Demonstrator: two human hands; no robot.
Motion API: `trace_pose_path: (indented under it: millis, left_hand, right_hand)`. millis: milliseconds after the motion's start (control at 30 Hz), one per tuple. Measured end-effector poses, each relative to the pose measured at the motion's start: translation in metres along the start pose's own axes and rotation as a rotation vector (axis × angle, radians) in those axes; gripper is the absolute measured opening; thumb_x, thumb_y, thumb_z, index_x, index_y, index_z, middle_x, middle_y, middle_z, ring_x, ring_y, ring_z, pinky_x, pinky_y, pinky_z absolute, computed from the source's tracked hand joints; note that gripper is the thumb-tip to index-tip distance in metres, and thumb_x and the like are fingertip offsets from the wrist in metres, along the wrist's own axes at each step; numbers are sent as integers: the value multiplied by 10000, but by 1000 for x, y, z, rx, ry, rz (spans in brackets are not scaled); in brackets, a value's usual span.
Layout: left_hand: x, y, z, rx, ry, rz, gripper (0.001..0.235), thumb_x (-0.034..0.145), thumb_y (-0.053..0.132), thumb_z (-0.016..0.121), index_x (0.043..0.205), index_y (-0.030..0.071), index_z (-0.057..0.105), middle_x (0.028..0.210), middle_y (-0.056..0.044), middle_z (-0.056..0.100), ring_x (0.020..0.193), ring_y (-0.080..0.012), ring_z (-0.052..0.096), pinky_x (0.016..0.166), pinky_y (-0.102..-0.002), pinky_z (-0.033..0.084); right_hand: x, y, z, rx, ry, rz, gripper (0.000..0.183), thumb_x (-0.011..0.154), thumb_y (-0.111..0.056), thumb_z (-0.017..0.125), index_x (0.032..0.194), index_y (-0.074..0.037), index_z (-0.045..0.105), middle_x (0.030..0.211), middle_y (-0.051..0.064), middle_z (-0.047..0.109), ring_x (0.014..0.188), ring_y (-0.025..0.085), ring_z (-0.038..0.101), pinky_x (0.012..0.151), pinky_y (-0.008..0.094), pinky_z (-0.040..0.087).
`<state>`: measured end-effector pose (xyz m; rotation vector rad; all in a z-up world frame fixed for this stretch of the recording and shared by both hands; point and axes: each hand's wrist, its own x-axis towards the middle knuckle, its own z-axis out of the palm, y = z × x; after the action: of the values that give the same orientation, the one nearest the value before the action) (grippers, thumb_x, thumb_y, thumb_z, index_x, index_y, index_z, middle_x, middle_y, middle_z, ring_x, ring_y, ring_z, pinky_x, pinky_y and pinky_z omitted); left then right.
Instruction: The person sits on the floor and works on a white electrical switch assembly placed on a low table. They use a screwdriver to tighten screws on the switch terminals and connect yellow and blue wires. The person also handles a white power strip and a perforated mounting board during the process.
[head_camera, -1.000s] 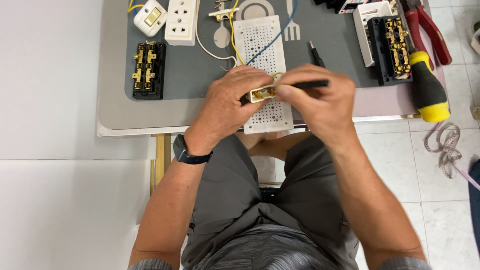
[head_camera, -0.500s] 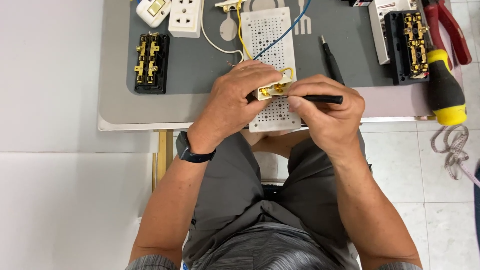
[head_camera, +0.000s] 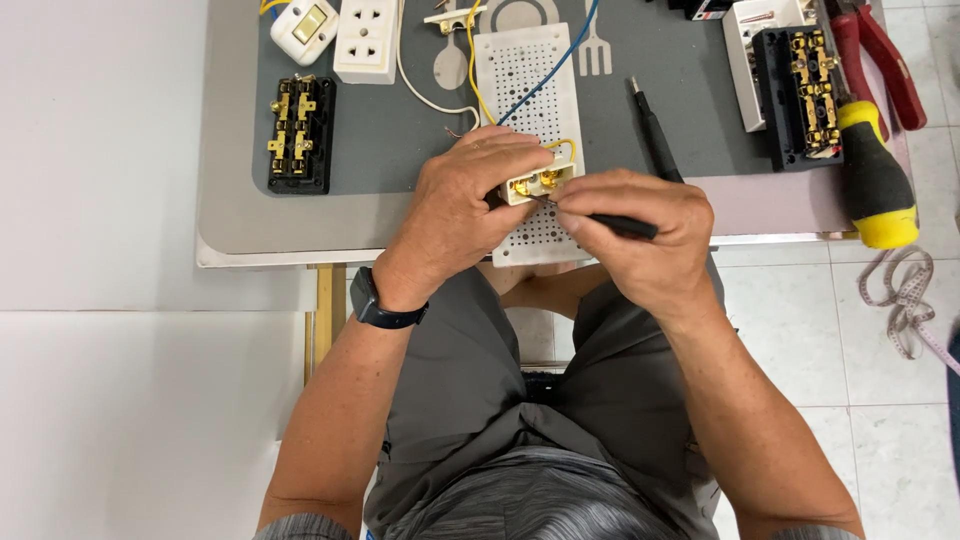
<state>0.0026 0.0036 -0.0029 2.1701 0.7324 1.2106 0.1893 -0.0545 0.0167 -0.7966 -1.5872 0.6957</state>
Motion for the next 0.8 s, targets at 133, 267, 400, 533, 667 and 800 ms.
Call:
trace_pose_path:
  millis: [133,267,400,533,667,800]
  left_hand:
    - [-1,-1,1,-15,11,0,361,799,-46,758,1118,114,696,1017,-102,736,1081,-278,674,1084,-456,412]
    - [0,-2,1,-17,17,-9,365,783,-55,762,1104,109,703,1009,-109,737,1076,-289,676,1084,-457,410]
    - [0,-3,1,-7,10,-4,359,785,-40,770,1107,104,703,1012,-115,736,1074,-298,675,1080,-461,414]
    - [0,0,-1,-11,-1,-13,357,798,-37,757,1116,114,699,1022,-112,735,1082,-302,672,1083,-468,412]
    - [-1,-1,1,-21,-4,-28,368,792,-26,772,1120,123,699,1033,-103,734,1092,-290,669,1092,-464,404]
    - [0,0,0,-10,-2,-38,377,793,-21,782,1128,132,699,1041,-90,735,1100,-278,668,1098,-452,404]
  right_hand:
    - [-5,1,3,-90,20,-41,70,835,66,735,870,5,732,870,189,717,814,318,723,684,373,547]
    - [-11,0,7,-98,43,-87,61,845,58,724,882,12,737,888,203,717,819,324,721,702,392,555]
    - [-13,-1,6,-170,41,-85,55,858,44,716,885,-1,734,901,172,722,820,328,721,695,378,558]
    - [-10,2,6,-71,23,-40,43,843,26,724,879,4,714,835,173,705,778,322,710,682,407,545]
    - [1,-6,7,-95,0,-15,68,846,67,721,869,3,713,826,155,712,780,324,722,667,385,557]
    - [1,-11,13,-221,1,-37,55,854,36,717,867,-18,720,814,129,710,761,333,710,651,364,547]
